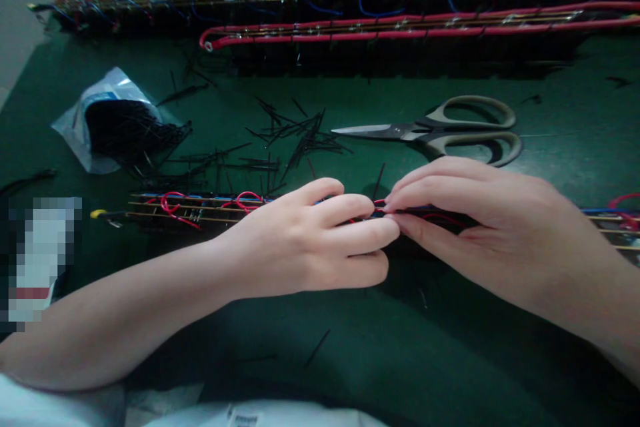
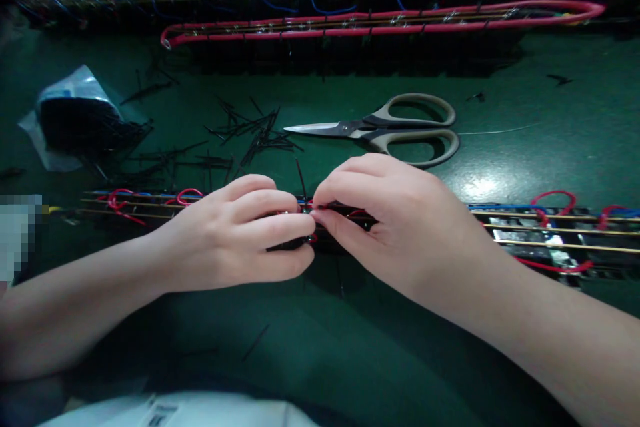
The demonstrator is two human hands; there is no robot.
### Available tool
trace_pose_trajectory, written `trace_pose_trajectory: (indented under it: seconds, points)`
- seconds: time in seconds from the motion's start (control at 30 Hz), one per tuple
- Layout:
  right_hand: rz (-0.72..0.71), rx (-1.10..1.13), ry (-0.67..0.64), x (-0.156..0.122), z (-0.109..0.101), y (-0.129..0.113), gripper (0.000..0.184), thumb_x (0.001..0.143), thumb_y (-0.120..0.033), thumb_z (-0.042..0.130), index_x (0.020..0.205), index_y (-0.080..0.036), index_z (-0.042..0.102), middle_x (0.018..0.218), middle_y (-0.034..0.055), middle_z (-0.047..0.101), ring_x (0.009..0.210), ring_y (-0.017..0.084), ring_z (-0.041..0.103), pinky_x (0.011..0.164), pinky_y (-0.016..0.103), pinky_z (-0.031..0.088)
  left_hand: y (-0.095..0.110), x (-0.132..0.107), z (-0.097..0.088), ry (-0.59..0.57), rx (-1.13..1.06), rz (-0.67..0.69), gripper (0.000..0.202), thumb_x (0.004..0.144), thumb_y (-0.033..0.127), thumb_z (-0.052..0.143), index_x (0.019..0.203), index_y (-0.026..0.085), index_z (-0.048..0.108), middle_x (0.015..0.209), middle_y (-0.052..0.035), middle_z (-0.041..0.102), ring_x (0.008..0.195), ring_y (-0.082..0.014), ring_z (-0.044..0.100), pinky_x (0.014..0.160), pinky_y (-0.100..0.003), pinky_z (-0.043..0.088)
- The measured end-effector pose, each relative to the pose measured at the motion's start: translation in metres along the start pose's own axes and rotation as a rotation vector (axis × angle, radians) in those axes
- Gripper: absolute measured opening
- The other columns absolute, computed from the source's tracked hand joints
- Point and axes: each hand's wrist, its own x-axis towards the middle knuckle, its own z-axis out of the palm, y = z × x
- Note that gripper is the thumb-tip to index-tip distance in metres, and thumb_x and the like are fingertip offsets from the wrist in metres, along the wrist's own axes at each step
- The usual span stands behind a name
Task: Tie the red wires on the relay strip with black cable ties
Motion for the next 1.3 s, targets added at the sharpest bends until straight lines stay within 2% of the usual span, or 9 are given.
trace_pose_trajectory:
  seconds: [0.33, 0.53, 0.77, 1.1, 1.3]
  points:
    - [-0.004, 0.0, 0.015, 0.0, 0.0, 0.0, 0.015, 0.098, -0.022, 0.056, 0.091, -0.025, 0.068, 0.091, 0.001, 0.075, 0.081, 0.017, 0.071, 0.068, 0.031, 0.058, 0.011, 0.001, 0.005, 0.043, 0.039, -0.082, 0.014, 0.098, 0.015, 0.061, 0.105, 0.025, 0.067, 0.128, 0.0003, 0.068, 0.11, -0.02, 0.06, 0.092, -0.038, 0.051]
    - [0.011, 0.014, 0.008, 0.0, 0.0, 0.0, 0.015, 0.098, -0.023, 0.056, 0.091, -0.026, 0.068, 0.091, 0.0012, 0.075, 0.08, 0.018, 0.07, 0.067, 0.032, 0.058, 0.009, 0.003, 0.003, 0.062, -0.017, -0.091, 0.01, 0.097, 0.015, 0.061, 0.098, 0.023, 0.068, 0.119, -0.002, 0.071, 0.107, -0.0209, 0.062, 0.089, -0.037, 0.051]
    - [0.036, 0.056, -0.011, 0.002, -0.003, -0.002, 0.014, 0.096, -0.022, 0.059, 0.09, -0.023, 0.072, 0.091, 0.0036, 0.076, 0.081, 0.018, 0.071, 0.069, 0.032, 0.059, 0.006, 0.004, 0.002, 0.111, -0.084, -0.165, 0.015, 0.101, 0.016, 0.057, 0.094, 0.022, 0.068, 0.107, -0.0015, 0.074, 0.099, -0.0168, 0.065, 0.083, -0.033, 0.05]
    - [0.024, 0.039, -0.016, 0.003, -0.005, -0.003, 0.014, 0.096, -0.022, 0.06, 0.09, -0.023, 0.073, 0.092, 0.004, 0.076, 0.083, 0.018, 0.07, 0.071, 0.032, 0.058, 0.005, 0.005, 0.0, 0.107, -0.18, -0.227, 0.011, 0.102, 0.019, 0.058, 0.098, 0.019, 0.069, 0.104, -0.0023, 0.076, 0.099, -0.0169, 0.066, 0.086, -0.032, 0.052]
    - [0.013, 0.061, -0.004, 0.003, -0.004, -0.003, 0.017, 0.097, -0.022, 0.059, 0.09, -0.026, 0.073, 0.091, 0.0025, 0.077, 0.083, 0.018, 0.071, 0.072, 0.033, 0.059, 0.001, 0.005, -0.001, 0.135, -0.234, -0.199, 0.014, 0.102, 0.022, 0.061, 0.095, 0.017, 0.072, 0.103, -0.0036, 0.078, 0.097, -0.017, 0.067, 0.084, -0.031, 0.055]
